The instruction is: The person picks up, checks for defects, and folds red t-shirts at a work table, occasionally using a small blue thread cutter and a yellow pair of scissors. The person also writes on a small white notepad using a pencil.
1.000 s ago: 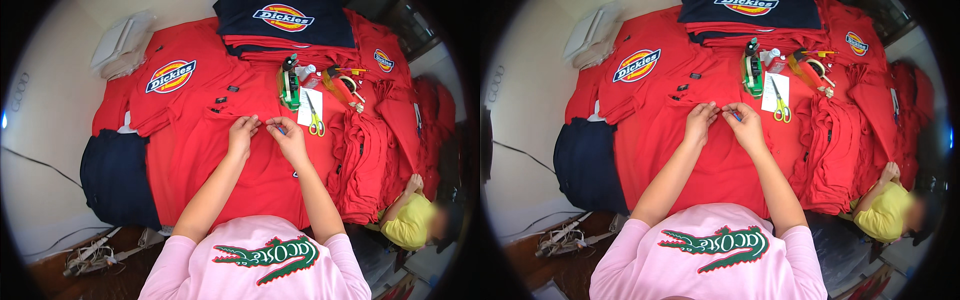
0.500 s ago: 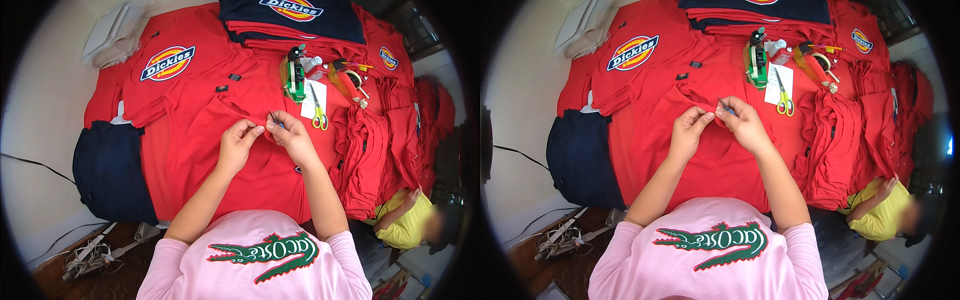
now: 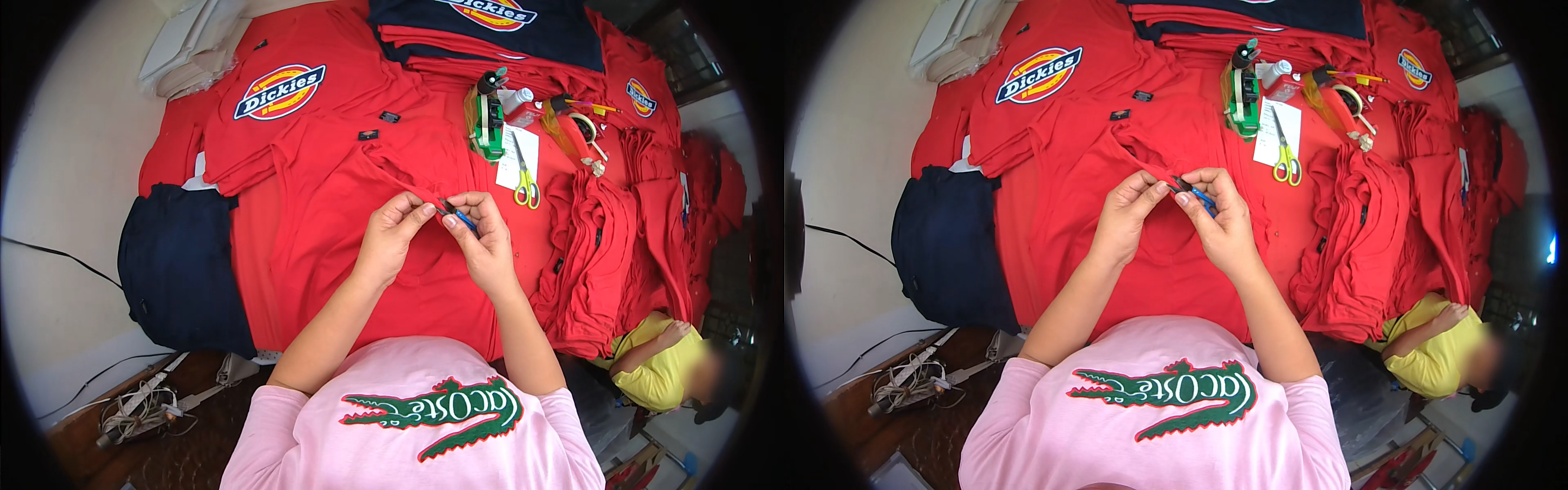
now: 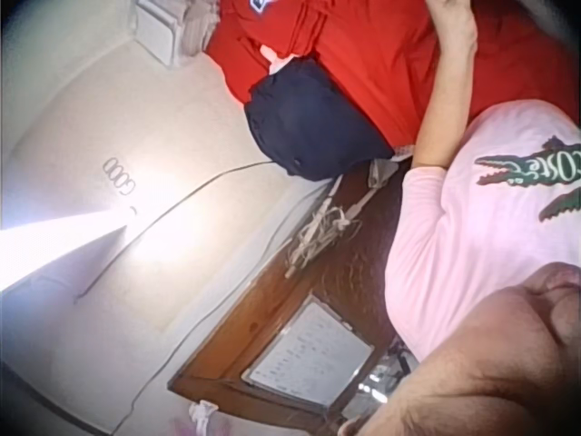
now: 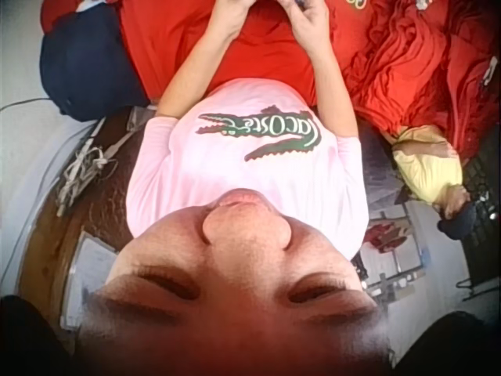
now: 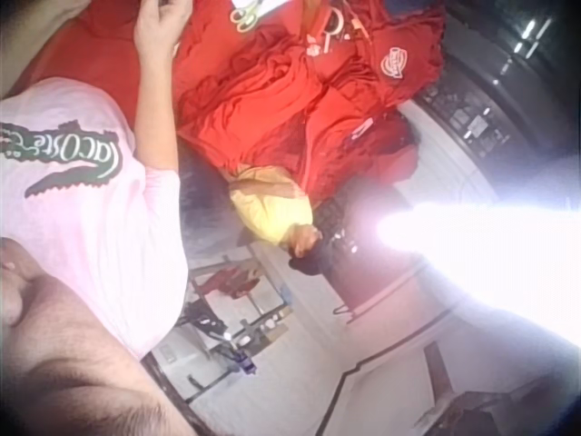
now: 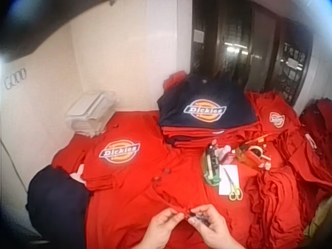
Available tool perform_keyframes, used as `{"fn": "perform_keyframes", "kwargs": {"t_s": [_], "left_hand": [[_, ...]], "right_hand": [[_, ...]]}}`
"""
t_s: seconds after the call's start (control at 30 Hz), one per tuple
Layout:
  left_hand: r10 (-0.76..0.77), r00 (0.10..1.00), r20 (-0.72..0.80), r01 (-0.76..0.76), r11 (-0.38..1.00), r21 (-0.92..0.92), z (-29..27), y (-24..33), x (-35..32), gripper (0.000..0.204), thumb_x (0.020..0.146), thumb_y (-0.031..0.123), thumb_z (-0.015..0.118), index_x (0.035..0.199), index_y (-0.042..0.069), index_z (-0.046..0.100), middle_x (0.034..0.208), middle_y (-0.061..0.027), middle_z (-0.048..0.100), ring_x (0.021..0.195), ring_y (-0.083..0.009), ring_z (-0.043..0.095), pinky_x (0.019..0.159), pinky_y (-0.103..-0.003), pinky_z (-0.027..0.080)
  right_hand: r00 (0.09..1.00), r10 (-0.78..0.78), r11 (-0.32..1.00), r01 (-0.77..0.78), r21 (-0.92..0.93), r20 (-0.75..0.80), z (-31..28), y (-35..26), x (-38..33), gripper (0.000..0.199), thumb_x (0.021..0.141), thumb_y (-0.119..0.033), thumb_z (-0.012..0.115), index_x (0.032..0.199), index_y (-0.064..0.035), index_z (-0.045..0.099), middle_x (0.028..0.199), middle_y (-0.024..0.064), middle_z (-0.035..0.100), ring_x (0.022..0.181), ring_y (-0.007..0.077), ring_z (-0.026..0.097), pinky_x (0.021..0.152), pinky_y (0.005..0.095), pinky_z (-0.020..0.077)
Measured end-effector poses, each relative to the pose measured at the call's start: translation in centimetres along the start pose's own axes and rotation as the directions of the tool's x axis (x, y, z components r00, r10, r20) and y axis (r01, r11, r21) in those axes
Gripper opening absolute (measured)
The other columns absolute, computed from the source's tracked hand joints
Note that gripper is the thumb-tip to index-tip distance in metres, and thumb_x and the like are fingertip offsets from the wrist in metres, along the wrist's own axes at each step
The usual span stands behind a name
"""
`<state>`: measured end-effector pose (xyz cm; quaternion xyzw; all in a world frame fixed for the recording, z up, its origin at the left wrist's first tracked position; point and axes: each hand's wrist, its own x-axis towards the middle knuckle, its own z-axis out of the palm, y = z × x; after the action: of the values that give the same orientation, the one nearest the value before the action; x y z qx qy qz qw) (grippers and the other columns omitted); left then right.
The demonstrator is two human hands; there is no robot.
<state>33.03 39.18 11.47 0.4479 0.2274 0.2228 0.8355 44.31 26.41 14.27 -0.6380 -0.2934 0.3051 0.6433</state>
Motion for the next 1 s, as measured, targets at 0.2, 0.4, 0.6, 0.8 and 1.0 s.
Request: {"fn": "perform_keyframes", "kwargs": {"t_s": [0.2,0.4,0.6,0.8,1.0], "left_hand": [[0.030,1.000,0.005,-0.030,0.998,0.047,0.0,0.1,-0.1,0.007,0.103,0.008,0.068,0.106,0.003,0.073,0.101,0.0004,0.073,0.097,-0.0069,0.064,0.092,-0.026,0.051],[0.027,1.000,-0.008,-0.026,0.996,0.082,-0.2,0.4,0.0,0.008,0.103,0.008,0.069,0.106,0.003,0.073,0.099,-0.0001,0.073,0.094,-0.0075,0.065,0.090,-0.026,0.052],[0.002,0.999,-0.039,0.003,0.991,0.134,-0.5,0.3,0.0,0.007,0.103,0.010,0.069,0.103,0.004,0.072,0.091,0.0039,0.069,0.086,-0.0036,0.060,0.083,-0.023,0.049],[-0.036,0.998,-0.060,0.037,0.999,0.007,-1.1,-0.2,0.2,0.004,0.104,0.011,0.069,0.104,0.007,0.070,0.092,0.0058,0.067,0.085,-0.0018,0.057,0.083,-0.022,0.047],[-0.016,1.000,0.003,0.016,0.999,-0.045,-1.1,-0.2,0.1,0.013,0.103,0.008,0.069,0.116,0.006,0.070,0.107,0.0000,0.073,0.102,-0.0078,0.065,0.098,-0.027,0.050]], "right_hand": [[0.998,0.034,0.995,-0.039,0.087,0.055,-0.2,0.3,0.5,0.015,0.103,-0.004,0.068,0.116,0.0001,0.060,0.104,0.0037,0.069,0.097,0.0086,0.066,0.088,0.0256,0.0526],[0.995,0.057,0.986,-0.068,0.151,0.081,-0.4,0.8,0.9,0.011,0.104,-0.005,0.066,0.114,-0.0009,0.061,0.099,0.0034,0.070,0.093,0.0081,0.066,0.085,0.0252,0.0524],[0.996,0.059,0.983,-0.047,0.176,-0.066,-0.9,1.4,1.1,0.011,0.106,-0.008,0.063,0.116,-0.0033,0.061,0.091,0.0003,0.065,0.081,0.0040,0.056,0.071,0.0209,0.0436],[0.982,0.016,0.988,0.013,0.155,-0.187,-1.9,1.0,1.3,0.022,0.103,-0.007,0.068,0.124,-0.0028,0.062,0.095,0.0009,0.067,0.085,0.0040,0.058,0.073,0.0198,0.0461],[0.991,-0.113,0.970,0.094,-0.224,-0.071,-0.1,-0.8,1.1,0.011,0.088,0.002,0.080,0.097,0.0016,0.074,0.096,0.0064,0.072,0.092,0.0143,0.069,0.084,0.0288,0.0553]]}}
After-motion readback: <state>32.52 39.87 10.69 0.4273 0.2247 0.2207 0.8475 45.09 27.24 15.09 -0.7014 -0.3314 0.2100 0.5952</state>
